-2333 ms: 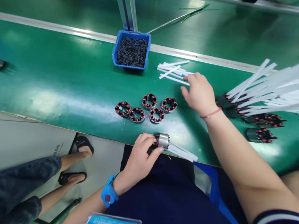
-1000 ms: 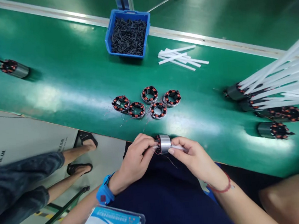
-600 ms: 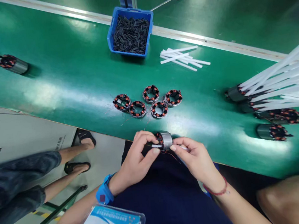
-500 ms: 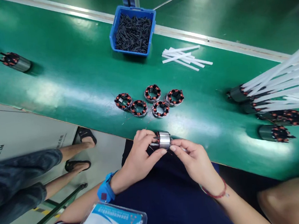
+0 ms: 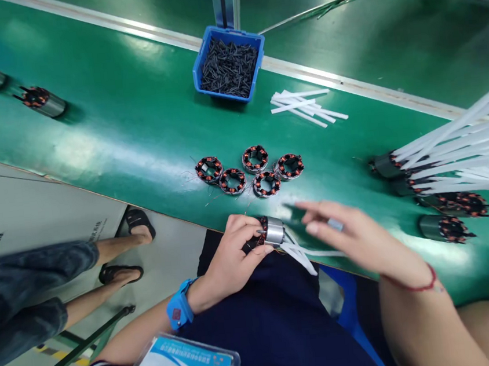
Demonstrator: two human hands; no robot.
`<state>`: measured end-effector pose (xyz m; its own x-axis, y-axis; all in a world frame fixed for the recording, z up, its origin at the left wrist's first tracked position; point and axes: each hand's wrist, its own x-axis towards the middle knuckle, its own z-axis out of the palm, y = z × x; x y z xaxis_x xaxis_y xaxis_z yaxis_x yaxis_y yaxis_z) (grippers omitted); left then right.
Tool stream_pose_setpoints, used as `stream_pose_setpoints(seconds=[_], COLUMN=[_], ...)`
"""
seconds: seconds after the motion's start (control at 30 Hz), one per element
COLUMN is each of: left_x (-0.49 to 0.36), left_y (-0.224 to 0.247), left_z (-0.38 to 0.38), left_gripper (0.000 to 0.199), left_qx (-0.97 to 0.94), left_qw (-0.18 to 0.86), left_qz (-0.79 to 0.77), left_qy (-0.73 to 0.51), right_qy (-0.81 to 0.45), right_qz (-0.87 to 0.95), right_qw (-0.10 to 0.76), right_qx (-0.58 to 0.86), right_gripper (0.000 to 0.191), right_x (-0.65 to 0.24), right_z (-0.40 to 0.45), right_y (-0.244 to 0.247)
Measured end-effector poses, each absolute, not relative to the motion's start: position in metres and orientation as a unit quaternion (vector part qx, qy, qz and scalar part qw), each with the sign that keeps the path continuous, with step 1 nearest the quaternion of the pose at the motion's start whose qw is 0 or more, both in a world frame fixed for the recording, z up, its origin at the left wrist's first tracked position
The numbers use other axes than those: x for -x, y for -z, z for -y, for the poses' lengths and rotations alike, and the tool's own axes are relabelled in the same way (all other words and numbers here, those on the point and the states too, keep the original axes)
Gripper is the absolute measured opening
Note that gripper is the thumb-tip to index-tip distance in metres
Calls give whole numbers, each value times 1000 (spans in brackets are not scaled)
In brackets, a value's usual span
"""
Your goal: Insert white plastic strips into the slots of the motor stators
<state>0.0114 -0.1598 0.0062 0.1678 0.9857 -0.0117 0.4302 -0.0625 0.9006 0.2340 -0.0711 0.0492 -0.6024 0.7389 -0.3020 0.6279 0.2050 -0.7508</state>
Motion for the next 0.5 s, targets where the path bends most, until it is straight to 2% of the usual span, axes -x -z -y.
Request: stream_pose_setpoints(seconds=[0.1, 0.2, 0.37, 0.5], left_x=[-17, -17, -3, -2], left_y=[-3, -6, -19, -21], left_z=[156, 156, 161, 160], left_gripper=[9, 12, 26, 10], left_qx=[-660, -666, -679, -669], left_qw=[396, 400, 442, 445], left_qz=[-527, -535, -514, -531], left_qy=[-360, -332, -280, -269], right_qy=[-243, -90, -57, -94], right_qz=[782, 793, 803, 804], right_qw=[178, 217, 110, 22], right_qx=[545, 562, 583, 587], right_gripper=[33, 27, 21, 17], right_x=[-228, -210, -185, -191], right_z=[13, -46, -98, -85], right_y=[-41, -22, -2, -18])
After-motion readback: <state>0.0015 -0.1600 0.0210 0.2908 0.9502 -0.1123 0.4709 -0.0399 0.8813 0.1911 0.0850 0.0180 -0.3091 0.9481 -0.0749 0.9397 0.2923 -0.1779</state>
